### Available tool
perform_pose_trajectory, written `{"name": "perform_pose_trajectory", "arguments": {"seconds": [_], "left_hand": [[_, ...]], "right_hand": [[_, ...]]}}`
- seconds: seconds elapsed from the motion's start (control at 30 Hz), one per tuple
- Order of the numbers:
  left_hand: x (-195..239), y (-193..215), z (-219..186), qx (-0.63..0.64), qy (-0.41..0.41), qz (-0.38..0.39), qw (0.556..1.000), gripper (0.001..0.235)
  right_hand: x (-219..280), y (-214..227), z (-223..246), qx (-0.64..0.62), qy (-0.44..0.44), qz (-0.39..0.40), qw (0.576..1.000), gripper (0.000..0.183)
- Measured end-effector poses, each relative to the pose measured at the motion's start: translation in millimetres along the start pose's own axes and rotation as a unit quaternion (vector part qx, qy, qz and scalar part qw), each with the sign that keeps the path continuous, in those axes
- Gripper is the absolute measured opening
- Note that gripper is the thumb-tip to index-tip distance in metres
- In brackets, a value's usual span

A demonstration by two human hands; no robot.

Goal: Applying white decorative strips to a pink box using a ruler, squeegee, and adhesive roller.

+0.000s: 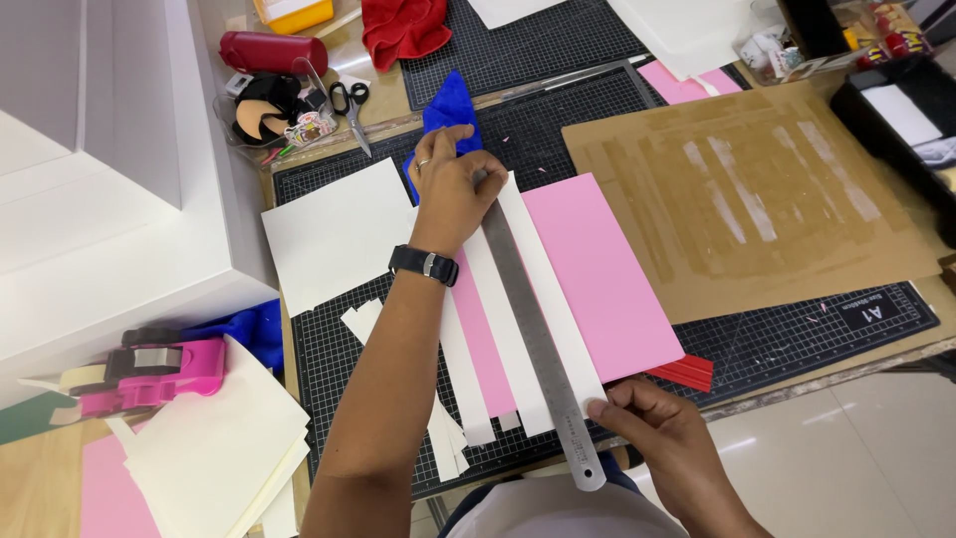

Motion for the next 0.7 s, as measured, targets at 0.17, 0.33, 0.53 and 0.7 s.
{"name": "perform_pose_trajectory", "arguments": {"seconds": [0.17, 0.33, 0.53, 0.7], "left_hand": [[0.6, -0.9, 1.2, -0.004, -0.001, 0.001, 1.0, 0.013], [0.4, -2.0, 2.4, -0.005, 0.0, 0.004, 1.0, 0.013], [0.5, -1.0, 0.4, -0.012, -0.006, -0.001, 1.0, 0.013], [1.2, -0.8, 0.4, -0.008, 0.001, 0.003, 1.0, 0.014]], "right_hand": [[-0.6, 1.1, -0.5, 0.008, 0.023, 0.014, 1.0, 0.028], [-1.8, 3.1, -3.2, 0.016, 0.043, 0.021, 0.999, 0.029], [-0.5, 2.8, -1.6, 0.03, 0.042, 0.009, 0.999, 0.031], [-1.4, 3.7, -4.7, 0.023, 0.036, 0.008, 0.999, 0.031]]}}
Point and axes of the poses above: each hand's wrist, its own x-axis away from the middle knuckle, its own y-axis out of the back of the hand, z = x × y, the point moved 1 cm from there along -x, towards the middle knuckle, and after that the axes turned 1 degree about -z, right-handed, at the moved point
